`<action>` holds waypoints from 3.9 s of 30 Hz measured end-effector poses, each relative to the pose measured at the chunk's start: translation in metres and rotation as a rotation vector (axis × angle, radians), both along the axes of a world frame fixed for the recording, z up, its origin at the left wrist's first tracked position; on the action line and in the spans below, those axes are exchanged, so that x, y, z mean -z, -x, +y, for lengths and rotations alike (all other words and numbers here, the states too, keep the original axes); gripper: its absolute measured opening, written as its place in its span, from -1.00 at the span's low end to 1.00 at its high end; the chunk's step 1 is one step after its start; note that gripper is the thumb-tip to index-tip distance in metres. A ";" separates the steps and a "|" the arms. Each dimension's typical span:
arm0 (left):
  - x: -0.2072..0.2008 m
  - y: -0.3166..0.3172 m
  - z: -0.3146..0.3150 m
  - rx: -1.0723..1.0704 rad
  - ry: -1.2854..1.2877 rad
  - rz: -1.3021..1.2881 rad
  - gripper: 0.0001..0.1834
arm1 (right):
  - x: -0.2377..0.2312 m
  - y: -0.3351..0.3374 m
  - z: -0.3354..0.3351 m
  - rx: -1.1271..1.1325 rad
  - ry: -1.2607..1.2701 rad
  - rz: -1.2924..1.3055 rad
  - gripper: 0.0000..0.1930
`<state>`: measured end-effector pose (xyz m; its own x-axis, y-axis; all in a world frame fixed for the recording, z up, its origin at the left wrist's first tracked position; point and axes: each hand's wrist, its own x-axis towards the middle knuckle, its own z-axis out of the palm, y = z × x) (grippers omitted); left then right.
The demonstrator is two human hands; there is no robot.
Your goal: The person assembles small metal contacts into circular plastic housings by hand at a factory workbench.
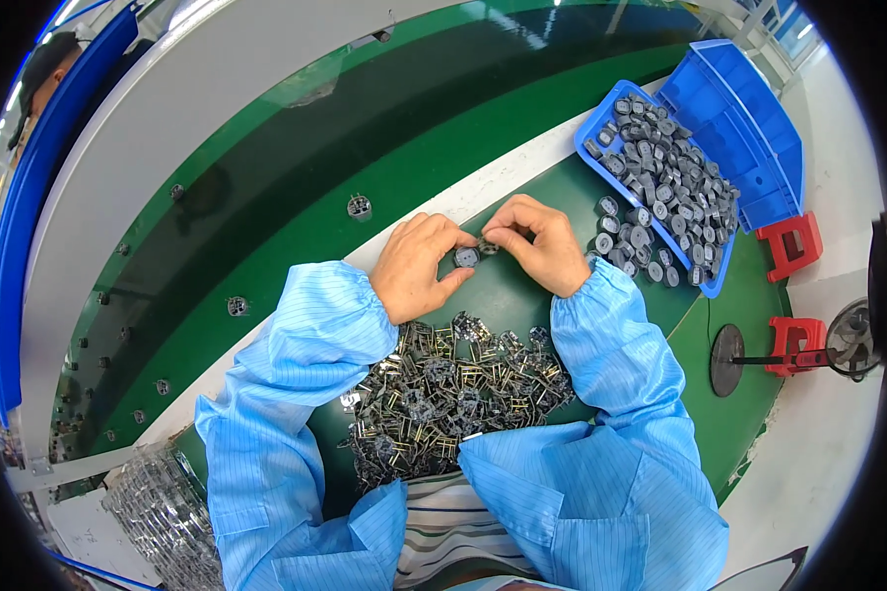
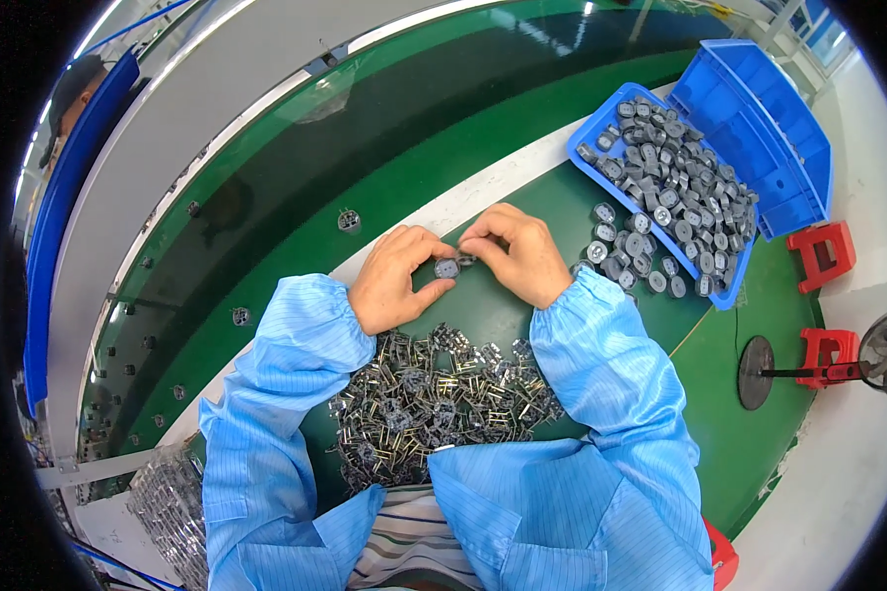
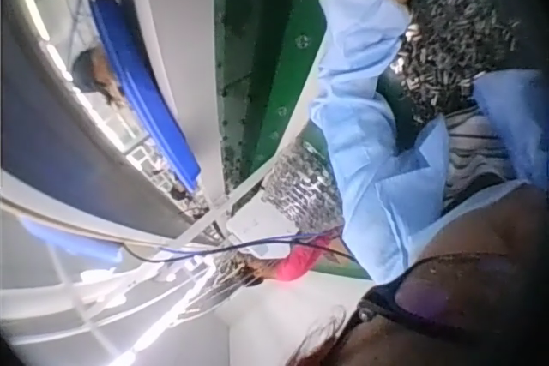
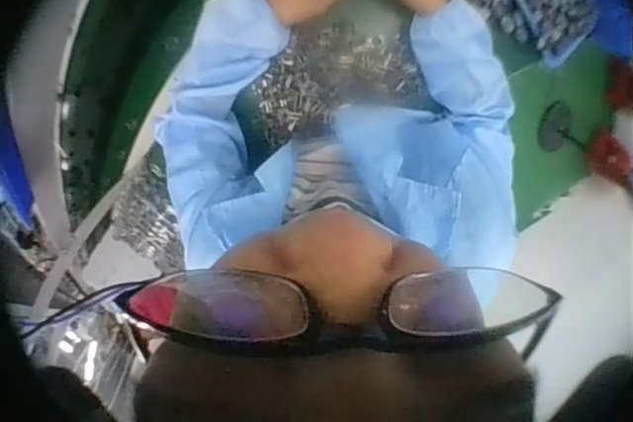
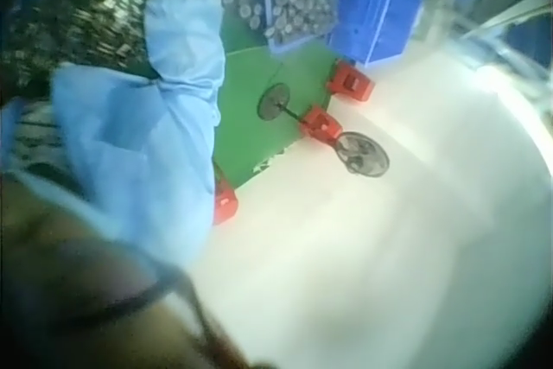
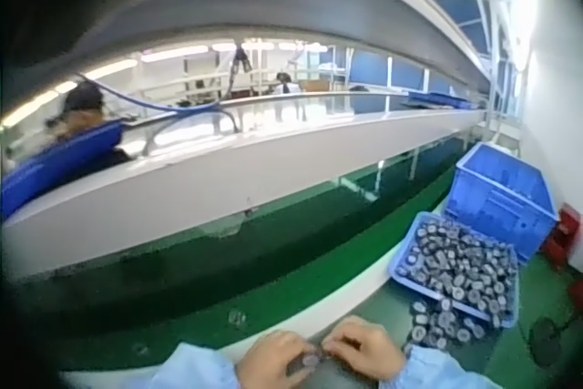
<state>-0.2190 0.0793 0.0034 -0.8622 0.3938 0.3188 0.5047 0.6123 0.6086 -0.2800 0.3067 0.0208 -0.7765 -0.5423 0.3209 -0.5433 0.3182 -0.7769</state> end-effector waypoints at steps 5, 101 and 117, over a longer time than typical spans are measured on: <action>-0.006 -0.003 0.011 -0.113 -0.128 0.095 -0.53 | 0.008 -0.007 -0.013 -0.064 0.075 -0.033 -0.89; -0.004 0.007 -0.003 -0.074 -0.038 0.045 -0.62 | -0.019 -0.037 0.003 -0.439 0.169 -0.363 -0.96; -0.003 0.006 -0.002 -0.030 -0.022 0.032 -0.60 | -0.003 -0.003 0.034 -0.050 -0.225 0.163 -0.84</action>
